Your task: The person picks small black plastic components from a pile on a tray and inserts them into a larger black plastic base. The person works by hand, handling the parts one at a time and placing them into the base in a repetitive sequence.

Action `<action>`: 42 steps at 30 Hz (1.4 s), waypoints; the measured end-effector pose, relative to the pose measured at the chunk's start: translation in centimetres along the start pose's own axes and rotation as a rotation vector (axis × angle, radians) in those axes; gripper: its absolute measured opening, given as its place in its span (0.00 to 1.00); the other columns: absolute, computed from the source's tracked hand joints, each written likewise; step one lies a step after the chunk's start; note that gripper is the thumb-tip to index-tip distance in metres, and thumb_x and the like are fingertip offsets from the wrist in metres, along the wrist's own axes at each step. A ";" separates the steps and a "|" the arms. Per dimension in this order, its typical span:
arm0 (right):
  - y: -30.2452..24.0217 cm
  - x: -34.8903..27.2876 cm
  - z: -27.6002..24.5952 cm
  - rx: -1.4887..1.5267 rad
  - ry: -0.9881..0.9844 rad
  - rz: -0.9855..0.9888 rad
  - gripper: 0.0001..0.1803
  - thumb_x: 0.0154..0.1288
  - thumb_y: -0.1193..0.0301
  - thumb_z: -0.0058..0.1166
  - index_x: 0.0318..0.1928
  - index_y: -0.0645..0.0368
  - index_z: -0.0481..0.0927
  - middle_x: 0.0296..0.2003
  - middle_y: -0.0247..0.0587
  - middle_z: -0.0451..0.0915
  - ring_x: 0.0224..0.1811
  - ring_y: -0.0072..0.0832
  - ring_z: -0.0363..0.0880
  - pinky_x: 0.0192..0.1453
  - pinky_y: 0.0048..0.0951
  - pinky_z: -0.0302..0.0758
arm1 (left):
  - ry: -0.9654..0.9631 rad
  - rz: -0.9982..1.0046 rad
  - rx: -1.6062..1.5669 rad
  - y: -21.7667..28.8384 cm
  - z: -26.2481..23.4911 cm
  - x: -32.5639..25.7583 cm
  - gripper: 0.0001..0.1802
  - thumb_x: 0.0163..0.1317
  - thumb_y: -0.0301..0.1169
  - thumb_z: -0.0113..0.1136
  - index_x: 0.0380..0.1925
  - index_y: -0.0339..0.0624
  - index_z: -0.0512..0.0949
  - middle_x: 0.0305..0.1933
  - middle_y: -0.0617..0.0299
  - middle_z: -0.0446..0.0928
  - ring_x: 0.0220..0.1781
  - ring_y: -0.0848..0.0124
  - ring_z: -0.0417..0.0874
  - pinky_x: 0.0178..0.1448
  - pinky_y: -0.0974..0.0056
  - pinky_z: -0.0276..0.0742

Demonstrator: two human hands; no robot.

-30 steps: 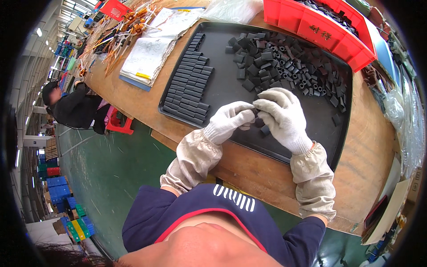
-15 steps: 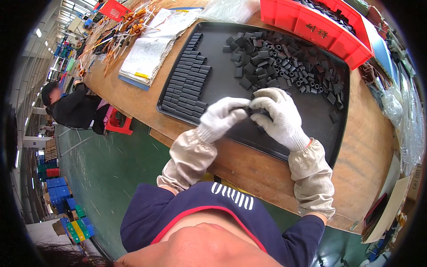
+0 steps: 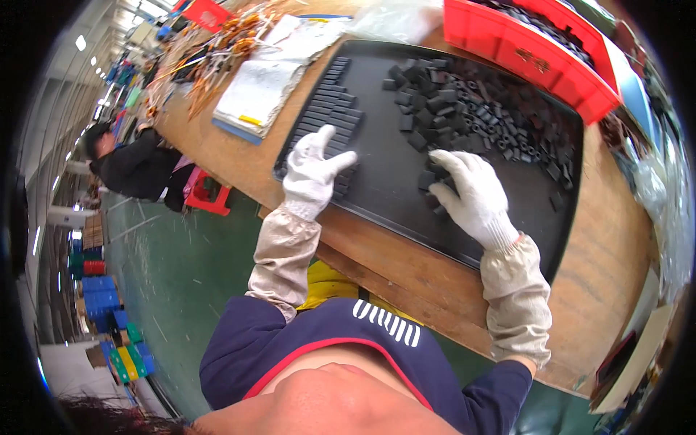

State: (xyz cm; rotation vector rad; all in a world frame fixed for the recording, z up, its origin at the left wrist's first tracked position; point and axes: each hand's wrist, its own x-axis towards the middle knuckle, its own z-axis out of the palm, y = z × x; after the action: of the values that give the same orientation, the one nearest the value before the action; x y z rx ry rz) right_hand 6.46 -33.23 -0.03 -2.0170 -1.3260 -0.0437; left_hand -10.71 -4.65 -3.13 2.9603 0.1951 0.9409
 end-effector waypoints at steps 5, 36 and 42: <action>-0.2 0.0 0.2 0.000 0.029 0.010 0.27 0.58 0.72 0.69 0.60 0.55 0.80 0.54 0.46 0.81 0.58 0.48 0.78 0.63 0.42 0.75 | -0.026 -0.022 -0.026 -0.4 -1.4 0.2 0.27 0.49 0.21 0.68 0.49 0.62 0.89 0.65 0.55 0.79 0.64 0.54 0.76 0.65 0.55 0.77; -0.8 0.4 -0.1 -0.031 -0.021 -0.008 0.22 0.57 0.74 0.68 0.54 0.57 0.82 0.50 0.43 0.84 0.56 0.45 0.80 0.62 0.41 0.74 | -0.268 -0.612 -0.007 -19.6 5.1 3.4 0.06 0.65 0.33 0.68 0.37 0.44 0.87 0.35 0.58 0.87 0.41 0.63 0.86 0.51 0.58 0.80; -0.8 0.6 -0.1 -0.024 -0.028 -0.011 0.22 0.57 0.74 0.68 0.54 0.57 0.82 0.49 0.43 0.83 0.56 0.45 0.80 0.62 0.41 0.75 | -0.075 -0.745 -0.440 -23.1 6.1 0.9 0.11 0.70 0.30 0.61 0.50 0.44 0.84 0.45 0.61 0.87 0.49 0.66 0.85 0.57 0.60 0.78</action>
State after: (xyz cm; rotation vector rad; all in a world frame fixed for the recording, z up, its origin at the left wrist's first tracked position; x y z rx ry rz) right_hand 6.09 -32.59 0.70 -2.0378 -1.3595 -0.0370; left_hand -9.07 18.45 -9.13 2.2208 0.8778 0.6486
